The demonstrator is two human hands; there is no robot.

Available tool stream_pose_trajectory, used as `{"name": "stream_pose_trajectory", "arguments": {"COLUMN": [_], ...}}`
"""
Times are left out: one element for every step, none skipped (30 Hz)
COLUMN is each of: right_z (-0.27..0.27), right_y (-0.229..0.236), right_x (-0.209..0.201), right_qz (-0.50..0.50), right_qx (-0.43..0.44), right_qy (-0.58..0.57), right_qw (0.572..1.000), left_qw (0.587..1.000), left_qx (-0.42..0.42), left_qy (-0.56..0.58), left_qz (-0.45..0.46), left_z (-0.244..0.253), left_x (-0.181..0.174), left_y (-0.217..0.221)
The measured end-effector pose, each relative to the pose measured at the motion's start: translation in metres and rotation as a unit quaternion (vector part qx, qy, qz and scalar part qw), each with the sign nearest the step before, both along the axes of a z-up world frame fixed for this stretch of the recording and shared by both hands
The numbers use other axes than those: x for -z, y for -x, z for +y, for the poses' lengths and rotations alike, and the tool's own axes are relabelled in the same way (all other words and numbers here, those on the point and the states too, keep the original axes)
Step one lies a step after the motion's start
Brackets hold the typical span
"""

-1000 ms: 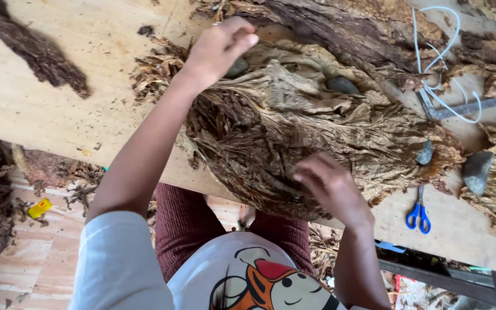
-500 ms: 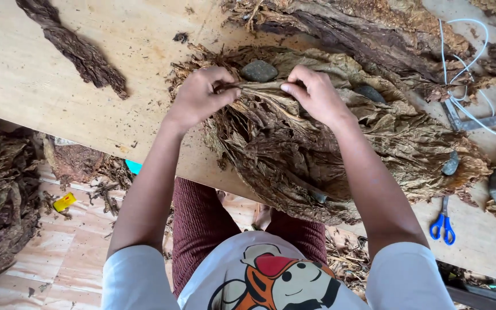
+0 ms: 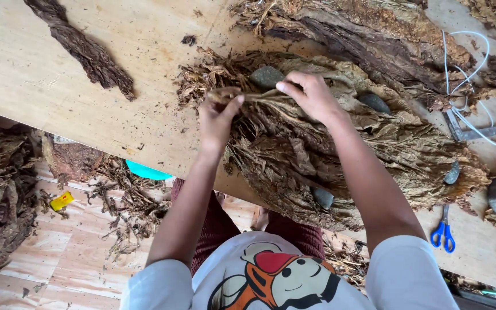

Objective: The person presses and smooths a large sheet of dried fibrous material on a wooden table using several stones as weights. They occasionally trim loose strands with scissors and rearrange the stones to hold the material in place.

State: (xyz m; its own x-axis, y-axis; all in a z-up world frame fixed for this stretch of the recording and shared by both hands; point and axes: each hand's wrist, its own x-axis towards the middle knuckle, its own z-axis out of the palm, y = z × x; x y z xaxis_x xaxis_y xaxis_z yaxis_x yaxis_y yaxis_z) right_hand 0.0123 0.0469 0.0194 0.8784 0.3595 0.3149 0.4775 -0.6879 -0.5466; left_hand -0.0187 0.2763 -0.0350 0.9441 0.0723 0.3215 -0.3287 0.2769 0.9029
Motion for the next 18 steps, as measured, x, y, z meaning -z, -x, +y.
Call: {"name": "stream_pose_trajectory", "arguments": {"right_z": [-0.001,-0.002,-0.004,0.002,0.007,0.014,0.021,0.029,0.037,0.043,0.05,0.055,0.055,0.054,0.052,0.055,0.057,0.058], "right_y": [-0.004,-0.009,-0.015,-0.018,-0.02,-0.023,-0.022,-0.021,-0.02,-0.021,-0.021,-0.021,-0.03,-0.037,-0.044,-0.05,-0.055,-0.062], "right_x": [0.001,0.001,0.0,-0.002,-0.005,-0.006,-0.013,-0.02,-0.027,-0.033,-0.039,-0.044,-0.045,-0.045,-0.045,-0.04,-0.035,-0.033], "right_qz": [-0.001,0.007,0.015,0.015,0.044,0.073,0.074,0.117,0.159,0.16,0.167,0.173,0.174,0.204,0.234,0.235,0.271,0.303], "right_qx": [0.0,0.024,0.048,0.049,0.045,0.04,0.04,0.032,0.023,0.02,0.009,-0.001,-0.002,-0.01,-0.019,-0.017,0.002,0.022], "right_qy": [0.001,-0.001,-0.004,-0.004,0.012,0.028,0.026,0.094,0.161,0.16,0.164,0.168,0.168,0.172,0.176,0.174,0.181,0.188], "right_qw": [1.0,1.0,0.999,0.999,0.998,0.996,0.996,0.988,0.974,0.974,0.972,0.97,0.97,0.964,0.956,0.956,0.945,0.934], "left_qw": [1.0,0.996,0.986,0.986,0.977,0.966,0.966,0.957,0.947,0.946,0.945,0.943,0.943,0.954,0.965,0.965,0.968,0.97], "left_qx": [0.0,-0.052,-0.103,-0.103,-0.112,-0.122,-0.122,-0.121,-0.121,-0.123,-0.111,-0.098,-0.1,-0.083,-0.066,-0.063,-0.046,-0.028], "left_qy": [0.001,-0.043,-0.086,-0.087,-0.109,-0.133,-0.135,-0.141,-0.147,-0.149,-0.157,-0.164,-0.165,-0.156,-0.148,-0.148,-0.167,-0.184], "left_qz": [-0.001,-0.052,-0.102,-0.102,-0.144,-0.185,-0.184,-0.222,-0.26,-0.259,-0.266,-0.273,-0.272,-0.24,-0.208,-0.207,-0.179,-0.155], "left_z": [-0.002,-0.005,-0.008,-0.012,-0.017,-0.021,-0.022,-0.023,-0.025,-0.028,-0.031,-0.034,-0.034,-0.034,-0.034,-0.034,-0.034,-0.035], "left_x": [0.0,-0.001,-0.001,-0.003,-0.004,-0.005,-0.006,-0.007,-0.008,-0.005,-0.001,0.002,-0.008,-0.018,-0.028,-0.025,-0.022,-0.021], "left_y": [0.011,0.02,0.03,0.039,0.048,0.058,0.061,0.065,0.068,0.063,0.059,0.054,0.046,0.04,0.034,0.024,0.014,0.002]}}
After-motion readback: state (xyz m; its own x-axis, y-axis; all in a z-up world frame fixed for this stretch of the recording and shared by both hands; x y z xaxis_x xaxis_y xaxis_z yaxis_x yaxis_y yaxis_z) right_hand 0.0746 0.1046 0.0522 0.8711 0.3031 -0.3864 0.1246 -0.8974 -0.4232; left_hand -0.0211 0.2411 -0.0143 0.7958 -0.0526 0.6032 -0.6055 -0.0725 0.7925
